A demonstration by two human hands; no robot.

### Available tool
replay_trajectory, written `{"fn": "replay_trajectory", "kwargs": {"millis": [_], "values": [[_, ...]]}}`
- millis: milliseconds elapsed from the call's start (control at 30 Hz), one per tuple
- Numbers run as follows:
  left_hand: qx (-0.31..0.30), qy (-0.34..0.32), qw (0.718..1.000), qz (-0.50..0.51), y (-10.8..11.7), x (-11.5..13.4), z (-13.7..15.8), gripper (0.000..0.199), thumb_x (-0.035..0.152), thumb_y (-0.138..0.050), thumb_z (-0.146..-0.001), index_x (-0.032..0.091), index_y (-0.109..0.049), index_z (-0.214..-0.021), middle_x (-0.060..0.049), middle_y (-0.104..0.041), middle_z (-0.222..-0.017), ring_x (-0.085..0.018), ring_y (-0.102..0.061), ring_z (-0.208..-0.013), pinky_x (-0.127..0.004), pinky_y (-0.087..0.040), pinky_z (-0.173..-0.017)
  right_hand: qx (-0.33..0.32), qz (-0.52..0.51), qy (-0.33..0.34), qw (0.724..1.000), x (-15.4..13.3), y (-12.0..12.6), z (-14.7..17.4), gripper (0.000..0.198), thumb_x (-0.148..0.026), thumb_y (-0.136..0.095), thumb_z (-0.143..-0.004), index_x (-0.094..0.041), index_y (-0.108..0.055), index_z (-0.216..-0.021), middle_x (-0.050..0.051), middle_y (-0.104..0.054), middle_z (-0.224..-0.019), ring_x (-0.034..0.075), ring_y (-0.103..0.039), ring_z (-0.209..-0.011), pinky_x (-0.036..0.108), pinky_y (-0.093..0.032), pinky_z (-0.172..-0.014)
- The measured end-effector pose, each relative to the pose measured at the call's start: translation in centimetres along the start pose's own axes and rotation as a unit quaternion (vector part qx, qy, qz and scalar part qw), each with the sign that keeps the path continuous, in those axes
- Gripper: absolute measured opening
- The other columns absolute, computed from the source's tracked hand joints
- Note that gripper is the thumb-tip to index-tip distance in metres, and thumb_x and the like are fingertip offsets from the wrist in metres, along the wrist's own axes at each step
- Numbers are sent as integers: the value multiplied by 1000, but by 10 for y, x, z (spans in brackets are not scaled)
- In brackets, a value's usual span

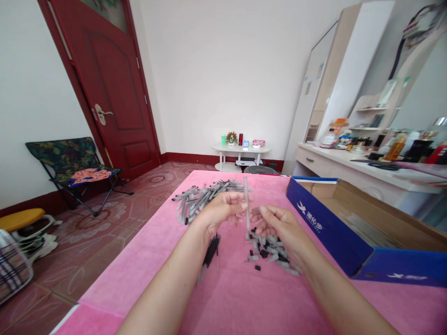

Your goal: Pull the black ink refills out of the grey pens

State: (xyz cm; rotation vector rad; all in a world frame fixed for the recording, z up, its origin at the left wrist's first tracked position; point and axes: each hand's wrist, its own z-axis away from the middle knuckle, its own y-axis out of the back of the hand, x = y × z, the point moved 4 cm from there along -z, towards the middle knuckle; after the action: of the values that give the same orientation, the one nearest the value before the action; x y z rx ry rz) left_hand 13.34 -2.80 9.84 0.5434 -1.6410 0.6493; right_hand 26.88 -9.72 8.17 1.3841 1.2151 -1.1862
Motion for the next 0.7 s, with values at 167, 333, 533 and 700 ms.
{"fn": "replay_trajectory", "kwargs": {"millis": [167, 333, 533, 700], "values": [[-36, -11, 989, -146, -9, -7, -1, 31, 28, -64, -67, 13, -67, -94, 0, -58, -67, -8, -45, -58, -19, -35, -56, 72, 16, 66, 995, -11, 11, -1, 39, -42, -58, -73, -16, -57, -101, 2, -59, -72, 7, -49, -48, 20, -38, -45], [-76, -10, 984, -160, -16, -11, 0, 31, 35, -62, -69, 14, -69, -91, -2, -63, -72, -11, -51, -64, -22, -39, -62, 76, 64, 95, 991, -24, 22, -1, 31, -39, -61, -71, -14, -60, -90, -3, -50, -57, 6, -43, -44, 19, -36, -42], [104, -23, 979, -173, 21, -4, -4, 40, 44, -57, -71, 13, -66, -94, -7, -65, -79, -13, -56, -68, -22, -42, -63, 347, 247, 172, 888, -54, 111, 12, 34, -41, -54, -72, -16, -58, -96, 5, -60, -73, 16, -58, -63, 27, -45, -60], [263, 10, 868, -422, 73, -8, -1, 25, 37, -56, -71, 17, -69, -79, -3, -65, -70, -18, -58, -72, -24, -41, -66, 465, 598, -61, 650, -56, 173, 26, 39, -49, -44, -72, -24, -65, -93, 14, -64, -82, 33, -58, -80, 37, -37, -57]]}}
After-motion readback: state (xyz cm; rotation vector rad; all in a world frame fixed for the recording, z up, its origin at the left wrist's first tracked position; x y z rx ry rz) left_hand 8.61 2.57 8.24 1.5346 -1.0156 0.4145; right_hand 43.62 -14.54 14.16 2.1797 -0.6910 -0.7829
